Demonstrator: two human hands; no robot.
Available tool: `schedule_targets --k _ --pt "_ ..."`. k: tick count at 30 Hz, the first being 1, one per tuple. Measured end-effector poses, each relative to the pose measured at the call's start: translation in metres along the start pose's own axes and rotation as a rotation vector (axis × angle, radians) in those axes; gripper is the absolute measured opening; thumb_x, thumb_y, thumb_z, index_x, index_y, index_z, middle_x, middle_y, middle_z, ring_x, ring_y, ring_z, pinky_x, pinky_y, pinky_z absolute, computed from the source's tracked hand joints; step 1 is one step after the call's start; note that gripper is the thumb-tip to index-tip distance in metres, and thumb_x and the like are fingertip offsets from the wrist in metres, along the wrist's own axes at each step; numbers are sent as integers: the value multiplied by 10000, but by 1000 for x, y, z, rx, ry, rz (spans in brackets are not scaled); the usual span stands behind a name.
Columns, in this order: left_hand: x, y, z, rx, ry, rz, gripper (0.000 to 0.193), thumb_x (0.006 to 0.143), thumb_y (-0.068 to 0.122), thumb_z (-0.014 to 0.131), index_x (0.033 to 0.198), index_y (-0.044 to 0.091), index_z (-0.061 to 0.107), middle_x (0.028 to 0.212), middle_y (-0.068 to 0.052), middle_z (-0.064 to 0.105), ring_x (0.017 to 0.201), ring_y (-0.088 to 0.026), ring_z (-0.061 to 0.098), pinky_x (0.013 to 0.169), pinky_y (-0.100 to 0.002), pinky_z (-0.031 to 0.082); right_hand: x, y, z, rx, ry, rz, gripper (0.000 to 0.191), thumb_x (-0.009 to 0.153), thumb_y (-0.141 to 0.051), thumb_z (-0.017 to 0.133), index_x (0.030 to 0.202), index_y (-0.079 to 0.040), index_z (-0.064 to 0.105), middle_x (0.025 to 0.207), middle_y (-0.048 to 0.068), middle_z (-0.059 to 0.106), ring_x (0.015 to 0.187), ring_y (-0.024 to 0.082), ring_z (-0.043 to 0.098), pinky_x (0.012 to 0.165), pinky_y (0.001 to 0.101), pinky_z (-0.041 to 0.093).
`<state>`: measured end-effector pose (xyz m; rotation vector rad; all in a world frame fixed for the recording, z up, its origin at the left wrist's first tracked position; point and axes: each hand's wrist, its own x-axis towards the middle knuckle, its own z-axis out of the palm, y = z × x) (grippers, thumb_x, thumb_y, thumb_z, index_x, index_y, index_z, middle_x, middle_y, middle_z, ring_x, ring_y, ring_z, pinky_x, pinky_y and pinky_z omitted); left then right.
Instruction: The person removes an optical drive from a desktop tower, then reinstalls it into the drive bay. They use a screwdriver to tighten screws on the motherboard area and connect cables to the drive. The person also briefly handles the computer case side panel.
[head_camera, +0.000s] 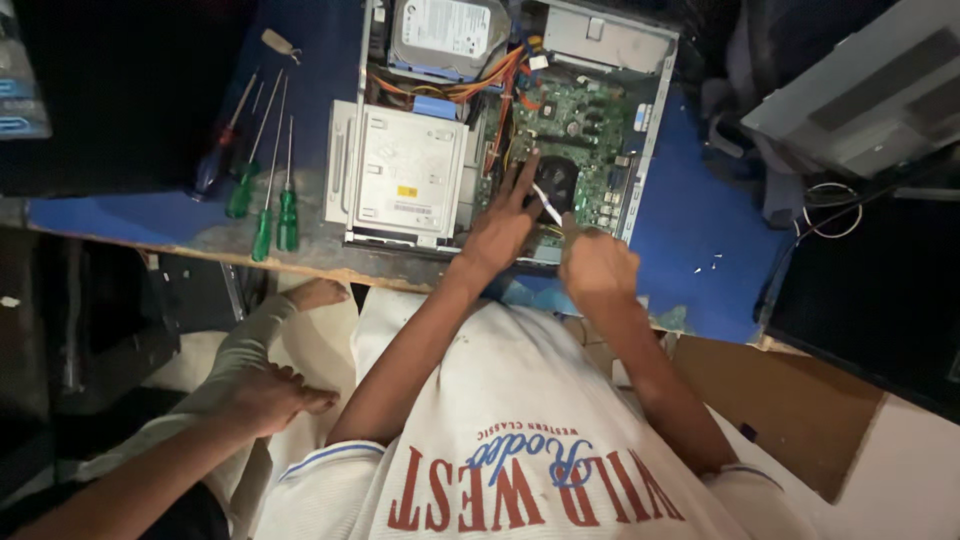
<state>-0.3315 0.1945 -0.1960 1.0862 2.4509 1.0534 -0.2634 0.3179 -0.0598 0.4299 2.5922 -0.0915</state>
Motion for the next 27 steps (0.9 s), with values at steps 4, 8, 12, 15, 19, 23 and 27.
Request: schedule_targets --k 4,8,12,15,19,23,27 --pt "-4 4 -3 -12 61 56 644 790 -9 639 1425 95 611 1700 -165 46 1504 -480 284 1194 -496 393 4 -2 -1 -142 19 -54 287 917 -181 625 1173 -106 731 1060 186 742 929 380 741 765 510 584" --pt "-6 7 -2 -57 -7 -10 508 863 64 642 1367 133 638 1695 -134 61 1505 -465 275 1148 -492 405 2 -2 9 -248 -29 -148 290 882 -135 630 1145 -84 740 991 189 756 904 355 752 759 488 588" --pt "-12 4 2 -7 58 31 394 984 108 576 1373 118 636 1716 -142 52 1523 -459 267 1163 -480 416 -11 3 14 -185 25 -194 478 793 -104 660 1269 -74 672 930 199 731 804 386 741 639 516 580" --pt "-15 4 2 -33 44 19 370 1038 148 546 1395 107 632 1703 -127 57 1505 -456 262 1136 -485 407 -16 -1 13 -194 63 -180 341 847 -143 661 1183 -95 699 984 175 731 845 369 743 687 506 583" --pt "-19 9 -2 -49 66 55 390 991 124 544 1362 76 654 1700 -154 59 1505 -472 249 1176 -508 352 -26 -2 -2 -137 40 -173 567 806 -110 650 1373 -121 633 898 202 721 806 394 725 674 518 571" --pt "-26 18 -11 247 80 100 391 879 149 599 1243 52 707 1629 -179 263 1506 -467 298 1199 -617 264 -48 17 -24 112 45 -9 377 884 -165 608 1246 -174 714 943 210 720 829 427 704 749 541 548" --pt "-32 24 -15 349 145 163 406 888 192 619 1257 55 717 1370 -164 562 1389 -435 443 1200 -662 234 -62 23 -32 210 219 66 346 942 -199 591 1263 -175 720 985 241 721 857 457 686 793 551 538"
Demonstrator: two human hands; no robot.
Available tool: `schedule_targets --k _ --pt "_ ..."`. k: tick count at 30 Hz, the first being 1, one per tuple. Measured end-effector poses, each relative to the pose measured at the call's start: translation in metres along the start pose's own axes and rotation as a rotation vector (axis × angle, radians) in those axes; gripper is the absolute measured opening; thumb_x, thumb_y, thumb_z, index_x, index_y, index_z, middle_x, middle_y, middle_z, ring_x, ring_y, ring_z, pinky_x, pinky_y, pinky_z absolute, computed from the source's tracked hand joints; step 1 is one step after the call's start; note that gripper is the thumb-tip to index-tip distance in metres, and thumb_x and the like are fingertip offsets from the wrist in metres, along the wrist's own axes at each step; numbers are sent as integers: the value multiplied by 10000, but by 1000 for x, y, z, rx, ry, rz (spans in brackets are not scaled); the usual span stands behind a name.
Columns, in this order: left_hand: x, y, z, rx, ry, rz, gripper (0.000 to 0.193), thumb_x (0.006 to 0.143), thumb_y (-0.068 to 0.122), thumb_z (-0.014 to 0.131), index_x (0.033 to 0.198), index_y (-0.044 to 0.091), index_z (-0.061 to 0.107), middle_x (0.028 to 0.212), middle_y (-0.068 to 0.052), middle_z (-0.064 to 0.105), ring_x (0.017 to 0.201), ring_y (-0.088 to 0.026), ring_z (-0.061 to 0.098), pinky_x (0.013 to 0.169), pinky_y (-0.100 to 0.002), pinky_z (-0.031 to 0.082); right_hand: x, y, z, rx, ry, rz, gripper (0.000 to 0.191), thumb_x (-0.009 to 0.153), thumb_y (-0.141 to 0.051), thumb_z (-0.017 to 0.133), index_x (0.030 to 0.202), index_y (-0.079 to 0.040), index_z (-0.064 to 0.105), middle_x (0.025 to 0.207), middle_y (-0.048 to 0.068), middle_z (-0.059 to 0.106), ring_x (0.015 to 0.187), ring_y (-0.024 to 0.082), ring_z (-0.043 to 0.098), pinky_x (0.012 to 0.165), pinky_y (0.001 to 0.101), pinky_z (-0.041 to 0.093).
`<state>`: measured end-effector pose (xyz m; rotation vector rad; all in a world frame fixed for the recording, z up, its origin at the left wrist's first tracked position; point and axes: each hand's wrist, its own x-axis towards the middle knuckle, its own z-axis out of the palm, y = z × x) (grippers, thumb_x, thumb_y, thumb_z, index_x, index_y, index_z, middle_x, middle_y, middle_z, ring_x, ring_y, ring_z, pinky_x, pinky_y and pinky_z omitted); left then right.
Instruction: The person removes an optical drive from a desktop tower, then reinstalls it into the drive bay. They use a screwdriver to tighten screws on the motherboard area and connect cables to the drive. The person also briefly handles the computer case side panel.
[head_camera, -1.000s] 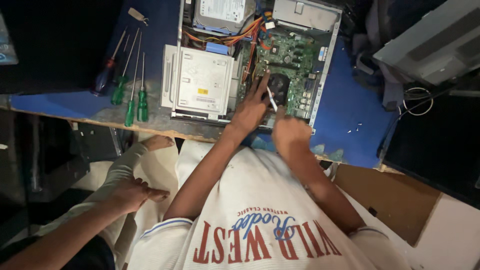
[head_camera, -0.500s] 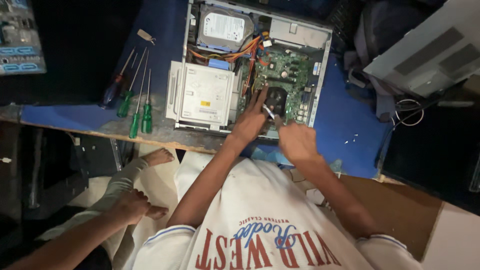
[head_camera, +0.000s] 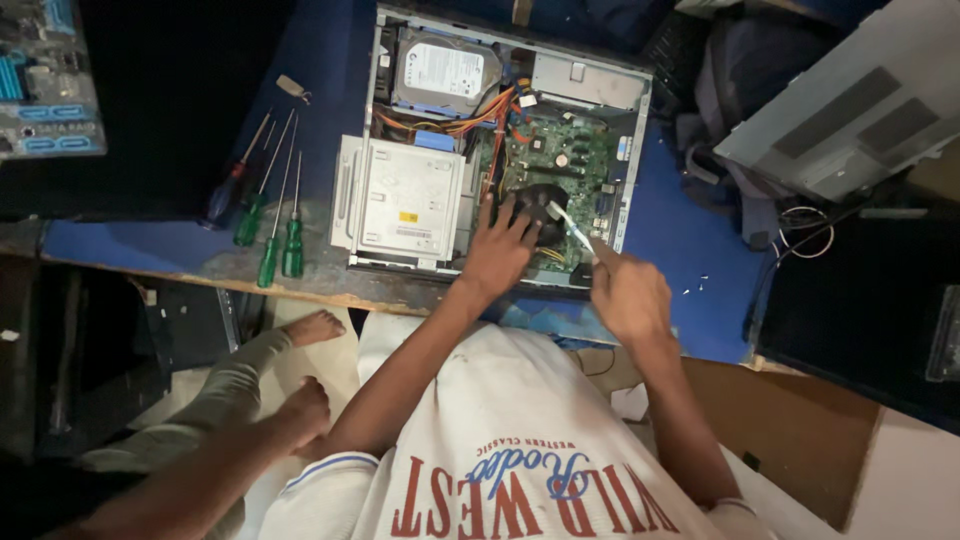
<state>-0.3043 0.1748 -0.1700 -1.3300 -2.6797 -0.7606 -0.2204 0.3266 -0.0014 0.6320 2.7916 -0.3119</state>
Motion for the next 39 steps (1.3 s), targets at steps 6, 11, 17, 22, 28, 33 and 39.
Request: schedule_targets --k 6,11,17,22,28,33,39 --pt "4 4 4 12 -15 -14 438 889 214 606 1292 68 697 1171 -179 648 1232 -415 533 1183 -675 209 -1 -11 3 85 38 46 389 935 -213 584 1305 -219 705 935 247 719 838 446 694 790 535 546" --pt "3 2 7 10 -40 -17 444 892 152 579 1314 66 686 1164 -162 660 1222 -395 546 1199 -674 206 6 -20 17 43 109 -27 375 933 -191 592 1288 -184 711 917 237 723 820 449 694 754 544 548" --pt "3 -1 9 71 -65 -17 464 892 162 562 1326 39 667 1187 -176 669 1293 -427 524 1210 -639 191 11 -18 44 -35 66 -69 385 869 -195 625 1241 -131 699 880 229 715 772 435 702 706 536 557" --pt "6 1 12 92 -111 -14 462 918 167 535 1345 38 655 1214 -189 673 1322 -441 507 1226 -630 160 22 -25 63 -93 79 -34 412 923 -141 594 1328 -115 669 871 251 708 736 450 701 656 557 552" --pt "8 2 11 98 -113 -29 421 932 179 537 1303 30 672 1204 -201 674 1331 -452 507 1248 -603 163 21 -38 64 48 33 -36 430 915 -127 590 1336 -63 649 803 265 716 718 458 698 692 555 554" --pt "6 2 10 53 -127 -27 390 921 233 564 1214 7 689 1192 -206 668 1324 -467 508 1227 -608 171 20 -47 63 -81 18 -54 439 861 -169 624 1284 -56 651 821 251 730 756 458 713 688 557 564" --pt "5 5 9 60 -54 -23 439 885 212 564 1258 10 679 1165 -200 667 1295 -462 514 1223 -601 189 25 -51 59 -77 23 -46 454 882 -174 611 1319 -53 622 842 234 738 747 449 720 654 567 561"
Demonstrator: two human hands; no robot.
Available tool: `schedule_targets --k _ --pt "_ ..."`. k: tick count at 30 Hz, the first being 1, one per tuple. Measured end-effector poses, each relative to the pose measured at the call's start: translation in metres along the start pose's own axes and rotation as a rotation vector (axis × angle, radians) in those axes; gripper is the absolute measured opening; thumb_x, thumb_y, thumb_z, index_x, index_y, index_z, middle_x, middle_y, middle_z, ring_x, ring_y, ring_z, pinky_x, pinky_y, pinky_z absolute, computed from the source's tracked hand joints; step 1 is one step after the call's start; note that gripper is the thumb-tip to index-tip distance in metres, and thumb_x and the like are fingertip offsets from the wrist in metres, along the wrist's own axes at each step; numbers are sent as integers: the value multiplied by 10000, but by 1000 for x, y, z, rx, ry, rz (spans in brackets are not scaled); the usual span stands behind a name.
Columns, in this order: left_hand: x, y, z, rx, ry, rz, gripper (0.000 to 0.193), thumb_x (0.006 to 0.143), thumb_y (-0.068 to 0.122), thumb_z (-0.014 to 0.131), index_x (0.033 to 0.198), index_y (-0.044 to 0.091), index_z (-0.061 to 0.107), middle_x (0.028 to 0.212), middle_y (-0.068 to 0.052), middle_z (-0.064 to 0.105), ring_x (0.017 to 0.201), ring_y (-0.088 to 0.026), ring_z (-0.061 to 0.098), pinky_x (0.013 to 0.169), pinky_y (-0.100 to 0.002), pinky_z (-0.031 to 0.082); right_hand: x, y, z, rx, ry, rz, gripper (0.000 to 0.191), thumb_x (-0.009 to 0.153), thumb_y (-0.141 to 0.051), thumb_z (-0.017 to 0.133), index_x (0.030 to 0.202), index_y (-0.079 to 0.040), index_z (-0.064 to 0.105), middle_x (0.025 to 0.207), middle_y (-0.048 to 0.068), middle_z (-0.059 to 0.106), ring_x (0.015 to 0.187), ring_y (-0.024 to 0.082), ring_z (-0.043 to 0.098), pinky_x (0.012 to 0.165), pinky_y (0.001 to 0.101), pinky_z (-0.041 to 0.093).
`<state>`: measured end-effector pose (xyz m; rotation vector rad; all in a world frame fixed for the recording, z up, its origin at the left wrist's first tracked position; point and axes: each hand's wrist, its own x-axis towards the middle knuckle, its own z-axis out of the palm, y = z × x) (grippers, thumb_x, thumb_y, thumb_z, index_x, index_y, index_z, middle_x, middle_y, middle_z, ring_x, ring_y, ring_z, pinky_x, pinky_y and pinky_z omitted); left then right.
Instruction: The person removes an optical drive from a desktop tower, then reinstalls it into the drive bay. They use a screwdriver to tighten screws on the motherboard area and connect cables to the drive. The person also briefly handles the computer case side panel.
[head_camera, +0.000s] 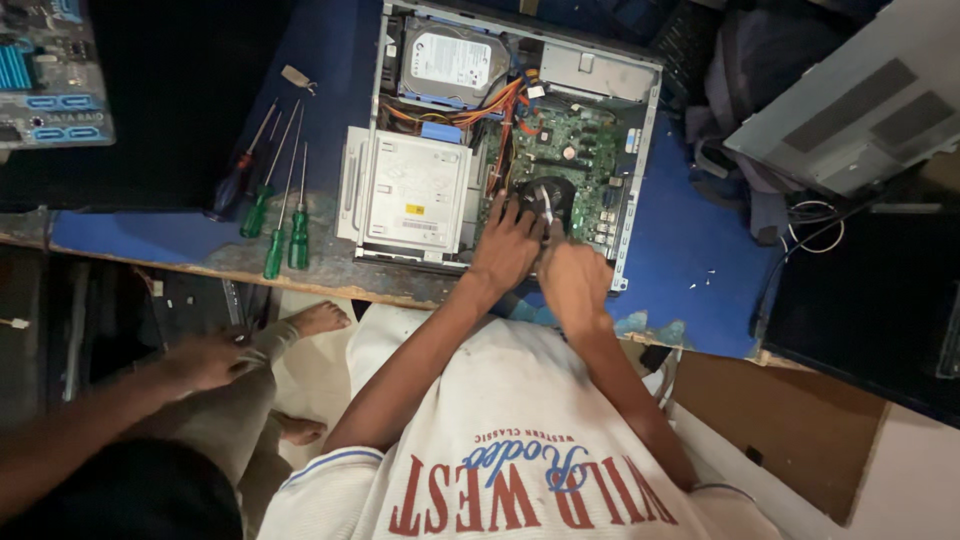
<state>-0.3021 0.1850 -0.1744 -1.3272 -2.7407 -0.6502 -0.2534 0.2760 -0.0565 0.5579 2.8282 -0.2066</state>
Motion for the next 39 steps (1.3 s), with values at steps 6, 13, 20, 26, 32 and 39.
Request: schedule_targets --k 6,13,20,26,32,39 --pt "3 1 -2 11 -17 20 407 927 205 535 1272 50 687 1148 -196 670 1286 -473 523 1225 -611 196 -4 0 4 -45 1 -48 455 915 -174 606 1319 35 604 806 243 728 735 439 723 640 541 571" --pt "5 4 -1 -30 116 20 427 888 220 536 1252 60 692 1129 -182 673 1262 -481 525 1201 -640 214 -1 5 8 -111 -38 -90 195 941 -185 609 998 -32 715 893 223 739 814 438 722 715 547 573" --pt "4 6 -7 -8 -29 -7 403 918 184 561 1270 29 678 1322 -186 593 1282 -400 494 1198 -650 244 -26 24 -35 96 73 -21 337 911 -153 599 1226 -111 711 931 222 735 794 444 707 704 558 549" --pt "8 4 -11 -7 -34 -13 452 853 221 574 1274 84 666 1490 -230 489 1339 -428 433 1133 -647 267 -29 32 -46 169 63 105 374 934 -172 587 1289 -154 704 960 251 725 835 458 694 774 555 539" --pt "5 4 -2 -13 -37 -17 464 925 264 616 1360 105 638 1450 -231 540 1344 -399 448 1118 -611 316 -27 33 -41 189 95 105 395 927 -169 583 1304 -160 700 976 237 729 838 443 697 776 545 543" --pt "6 4 8 -28 -56 -55 511 897 244 610 1385 91 632 1251 -147 629 1304 -377 470 1109 -617 315 -11 28 -15 100 38 59 456 890 -172 593 1339 -149 668 969 219 731 822 426 705 751 541 553"
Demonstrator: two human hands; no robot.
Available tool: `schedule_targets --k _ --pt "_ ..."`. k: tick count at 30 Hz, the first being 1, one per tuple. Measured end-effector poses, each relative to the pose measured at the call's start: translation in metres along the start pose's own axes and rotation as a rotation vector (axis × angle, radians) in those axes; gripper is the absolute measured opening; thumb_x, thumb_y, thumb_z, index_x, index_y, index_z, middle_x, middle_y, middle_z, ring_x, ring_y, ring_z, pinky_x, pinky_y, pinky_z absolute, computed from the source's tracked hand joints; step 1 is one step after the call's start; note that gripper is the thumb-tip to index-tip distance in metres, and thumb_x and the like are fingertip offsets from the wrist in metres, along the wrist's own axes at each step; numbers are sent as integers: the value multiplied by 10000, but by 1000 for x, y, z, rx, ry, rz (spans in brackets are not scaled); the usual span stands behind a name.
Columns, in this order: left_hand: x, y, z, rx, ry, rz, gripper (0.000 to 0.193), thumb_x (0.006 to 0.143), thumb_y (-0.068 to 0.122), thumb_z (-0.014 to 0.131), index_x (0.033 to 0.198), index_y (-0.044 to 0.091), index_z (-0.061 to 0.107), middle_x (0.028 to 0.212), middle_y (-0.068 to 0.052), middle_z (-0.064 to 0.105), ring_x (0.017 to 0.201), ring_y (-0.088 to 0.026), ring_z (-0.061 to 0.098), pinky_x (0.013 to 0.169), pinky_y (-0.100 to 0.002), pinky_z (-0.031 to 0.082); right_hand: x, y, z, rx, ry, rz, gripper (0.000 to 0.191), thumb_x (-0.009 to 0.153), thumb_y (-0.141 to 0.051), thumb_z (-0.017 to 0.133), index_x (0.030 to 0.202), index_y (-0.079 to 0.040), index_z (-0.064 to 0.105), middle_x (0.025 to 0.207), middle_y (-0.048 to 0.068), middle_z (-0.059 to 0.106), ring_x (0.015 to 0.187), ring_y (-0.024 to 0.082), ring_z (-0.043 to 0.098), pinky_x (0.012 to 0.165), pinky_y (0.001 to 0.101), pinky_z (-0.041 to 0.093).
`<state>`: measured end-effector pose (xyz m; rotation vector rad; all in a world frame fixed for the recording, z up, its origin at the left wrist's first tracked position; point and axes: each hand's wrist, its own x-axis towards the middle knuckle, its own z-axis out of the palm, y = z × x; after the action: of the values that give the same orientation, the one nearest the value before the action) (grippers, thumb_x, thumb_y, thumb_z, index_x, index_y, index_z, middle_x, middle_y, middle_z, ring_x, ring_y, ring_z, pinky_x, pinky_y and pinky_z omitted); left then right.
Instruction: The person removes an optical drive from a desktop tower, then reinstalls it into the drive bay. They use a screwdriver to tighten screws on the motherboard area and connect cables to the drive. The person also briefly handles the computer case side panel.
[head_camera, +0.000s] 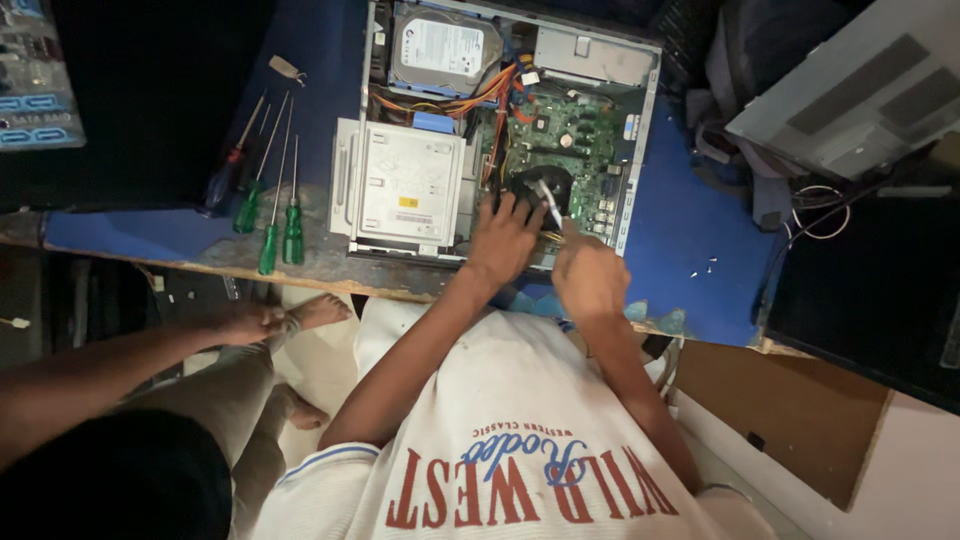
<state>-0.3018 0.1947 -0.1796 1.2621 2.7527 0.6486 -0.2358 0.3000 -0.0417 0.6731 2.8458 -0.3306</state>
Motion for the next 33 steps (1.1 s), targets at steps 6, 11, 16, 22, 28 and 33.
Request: schedule_targets --k 6,11,16,22,28,33 --pt "8 2 -5 -27 -95 -15 426 893 232 605 1280 61 659 1279 -152 628 1301 -368 471 1088 -627 318 11 -7 4 -65 -76 -63 488 920 -189 588 1403 -120 613 981 232 725 829 434 706 753 554 553" --pt "14 2 -10 27 -14 -4 434 835 224 609 1233 67 684 1258 -145 628 1267 -364 479 1055 -617 328 12 -16 -8 -91 -127 -85 507 905 -186 592 1409 -124 587 1023 238 713 807 454 705 716 565 553" --pt "17 1 -12 17 -86 -20 371 861 222 617 1183 60 703 1302 -148 620 1267 -343 474 1078 -613 326 26 -19 -4 -55 -153 -47 415 925 -174 580 1330 -102 638 970 237 727 852 459 704 755 570 547" --pt "17 0 -6 15 -180 -3 366 874 223 608 1214 128 702 1315 -159 597 1319 -380 433 1060 -647 306 35 -9 9 -119 -214 -42 245 857 -238 671 991 -48 751 941 241 738 897 429 718 841 504 580" --pt "14 0 6 -25 22 -12 545 874 303 605 1368 80 653 1354 -183 580 1293 -375 437 1072 -637 303 27 -15 7 54 -135 -75 366 878 -132 631 1233 -90 712 869 269 714 774 497 682 714 590 527" --pt "13 1 7 30 -100 -22 456 882 265 603 1297 93 681 1387 -148 582 1343 -363 423 1081 -624 308 26 -20 -5 25 -159 -51 370 868 -172 622 1226 -112 696 901 241 731 850 458 696 787 562 543"
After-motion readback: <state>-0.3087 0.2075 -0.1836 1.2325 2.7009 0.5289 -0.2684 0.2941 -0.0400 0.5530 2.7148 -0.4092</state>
